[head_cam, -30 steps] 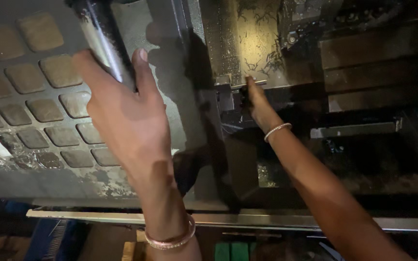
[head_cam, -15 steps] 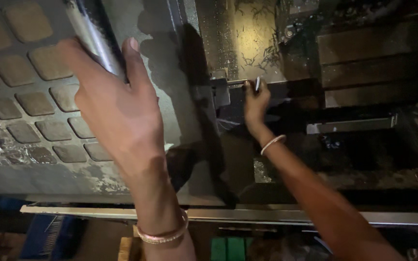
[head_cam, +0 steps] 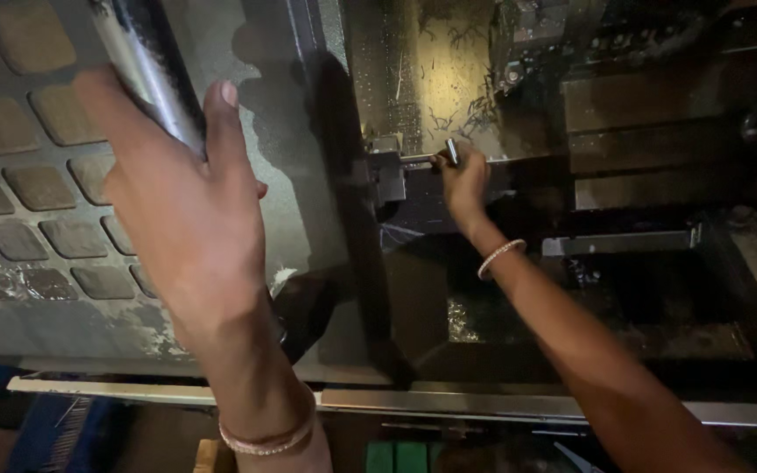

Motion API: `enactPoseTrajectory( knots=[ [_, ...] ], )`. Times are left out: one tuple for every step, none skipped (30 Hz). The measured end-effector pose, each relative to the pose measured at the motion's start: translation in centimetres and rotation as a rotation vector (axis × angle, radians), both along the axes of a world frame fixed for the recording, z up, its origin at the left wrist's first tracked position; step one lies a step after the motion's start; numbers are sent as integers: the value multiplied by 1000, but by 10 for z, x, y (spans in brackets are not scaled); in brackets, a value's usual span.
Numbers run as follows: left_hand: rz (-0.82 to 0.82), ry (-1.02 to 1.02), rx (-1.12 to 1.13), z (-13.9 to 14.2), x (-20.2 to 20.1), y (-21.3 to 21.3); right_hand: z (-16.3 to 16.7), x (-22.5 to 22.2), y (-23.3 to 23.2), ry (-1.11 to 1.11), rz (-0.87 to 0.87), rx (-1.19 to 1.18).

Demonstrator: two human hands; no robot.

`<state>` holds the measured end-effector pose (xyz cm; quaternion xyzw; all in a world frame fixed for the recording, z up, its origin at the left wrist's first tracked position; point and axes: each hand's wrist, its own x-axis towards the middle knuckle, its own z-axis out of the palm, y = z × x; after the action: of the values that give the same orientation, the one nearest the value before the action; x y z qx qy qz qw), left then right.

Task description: The person repeatedly inserts a metal rod into a machine, removes it, and rubs its surface with a small block. The person then places the rod into a green tray and repeats the process with another rod.

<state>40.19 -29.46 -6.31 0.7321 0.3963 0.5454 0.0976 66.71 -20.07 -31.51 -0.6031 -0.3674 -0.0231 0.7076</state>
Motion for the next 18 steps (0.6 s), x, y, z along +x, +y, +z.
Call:
enactPoseTrajectory(
  knots=[
    [18,11,-1,0,0,0,0,0,0,-2,24,-23],
    [35,22,-3,0,0,-1,-1,-1,0,-3,46,-47],
    [30,22,-1,0,0,-1,0,-1,-1,-33,12,-78],
    [23,23,-1,-1,0,-2,1,-1,-1,-62,-22,-110],
    [18,26,0,-1,-1,-2,1,-1,-1,-90,-55,-142],
    [14,21,-5,-1,0,-2,3,-2,-2,-59,-53,-153],
    [11,12,-8,-1,0,-2,4,-2,-3,-31,-52,-161],
    [9,3,-10,-1,0,-1,5,-3,-4,-3,-50,-167],
    [50,29,-3,-1,1,0,7,-3,-5,-28,-59,-145],
    [92,57,2,-2,1,2,8,-4,-8,-51,-66,-124],
    [134,89,6,-2,1,3,9,-5,-9,-70,-74,-105],
    [122,61,-11,-3,1,3,11,-6,-10,-66,-60,-140],
    [110,33,-27,-5,2,3,13,-7,-11,-63,-47,-175],
    [95,4,-41,-5,2,3,17,-9,-10,-58,-35,-208],
    [85,-7,-34,-5,3,4,20,-11,-10,-9,-28,-149],
    [72,-21,-24,-5,5,6,24,-14,-9,38,-23,-87],
    [60,-35,-13,-5,7,7,27,-16,-9,85,-17,-25],
    [74,-29,23,-5,8,9,28,-18,-11,89,-9,-44]
  ],
)
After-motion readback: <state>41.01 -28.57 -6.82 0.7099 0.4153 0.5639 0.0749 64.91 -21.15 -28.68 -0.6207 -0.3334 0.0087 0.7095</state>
